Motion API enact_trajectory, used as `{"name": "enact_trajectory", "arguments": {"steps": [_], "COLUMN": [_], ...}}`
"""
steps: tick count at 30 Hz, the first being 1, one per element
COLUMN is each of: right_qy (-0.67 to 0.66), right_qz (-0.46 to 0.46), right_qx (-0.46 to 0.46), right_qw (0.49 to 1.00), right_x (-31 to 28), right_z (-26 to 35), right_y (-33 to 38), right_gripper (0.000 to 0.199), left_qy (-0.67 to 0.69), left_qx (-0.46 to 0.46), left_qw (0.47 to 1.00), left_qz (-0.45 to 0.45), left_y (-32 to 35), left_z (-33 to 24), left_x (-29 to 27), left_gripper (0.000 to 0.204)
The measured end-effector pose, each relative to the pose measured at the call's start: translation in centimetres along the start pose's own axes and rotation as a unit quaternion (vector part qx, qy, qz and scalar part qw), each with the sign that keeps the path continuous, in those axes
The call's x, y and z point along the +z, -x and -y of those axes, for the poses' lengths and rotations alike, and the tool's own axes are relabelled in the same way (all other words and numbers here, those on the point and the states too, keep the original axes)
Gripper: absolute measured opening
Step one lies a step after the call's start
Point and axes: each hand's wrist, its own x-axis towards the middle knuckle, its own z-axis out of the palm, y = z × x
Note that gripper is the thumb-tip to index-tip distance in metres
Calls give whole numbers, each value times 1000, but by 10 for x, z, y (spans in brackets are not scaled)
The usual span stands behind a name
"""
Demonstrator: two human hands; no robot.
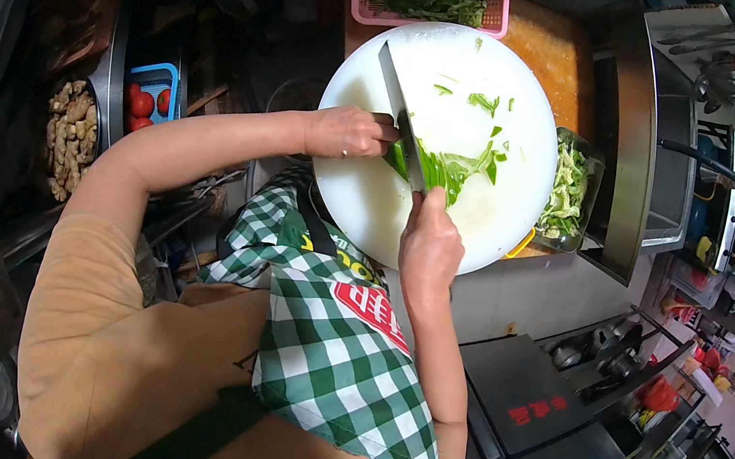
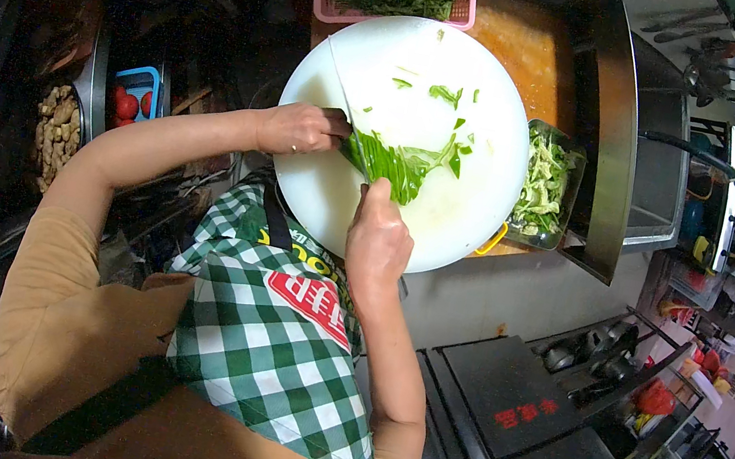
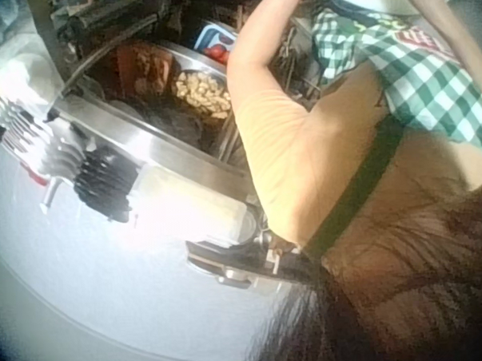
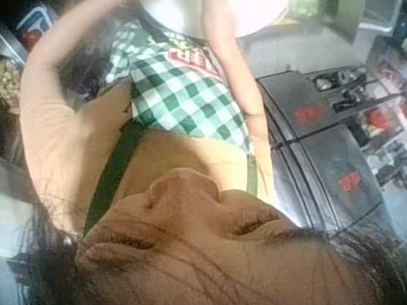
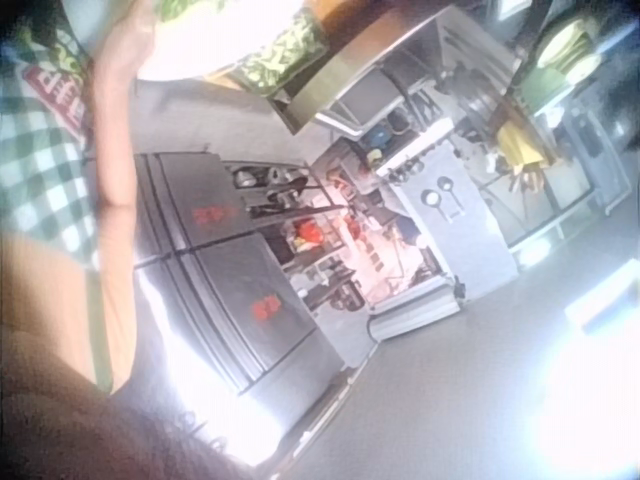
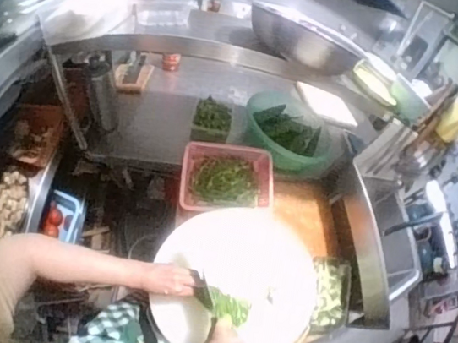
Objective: The person removes seeds and membranes from green peppers by hand, placing the scraps into a metal tray. They then use a cleaver to slice the peppers into thin strips on a white cutting board and transfer the strips into a pink basket.
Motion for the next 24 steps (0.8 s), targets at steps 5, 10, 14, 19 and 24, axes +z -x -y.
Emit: {"name": "enact_trajectory", "arguments": {"steps": [5, 10, 14, 19, 24], "right_qy": [10, 0, 16, 6, -4], "right_qz": [75, 37, 69, 45, 66], "right_qx": [40, 21, 33, 28, 25], "right_qw": [996, 999, 997, 999, 998], "right_x": [0, 3, 1, 10, -7], "right_z": [-1, 1, 1, 1, 7], "right_y": [-13, -5, -15, -7, -11], "right_gripper": [14, 16, 16, 17, 18], "left_qy": [-9, -30, -14, -30, -72], "left_qx": [-6, 1, -14, -7, -9], "left_qw": [999, 999, 999, 999, 995], "left_qz": [-46, -37, -27, -35, -72], "left_y": [-1, 2, 6, 7, 8], "left_z": [1, -1, 3, 3, -2], "left_x": [4, 6, 9, 9, 9], "left_gripper": [8, 8, 8, 8, 7]}}
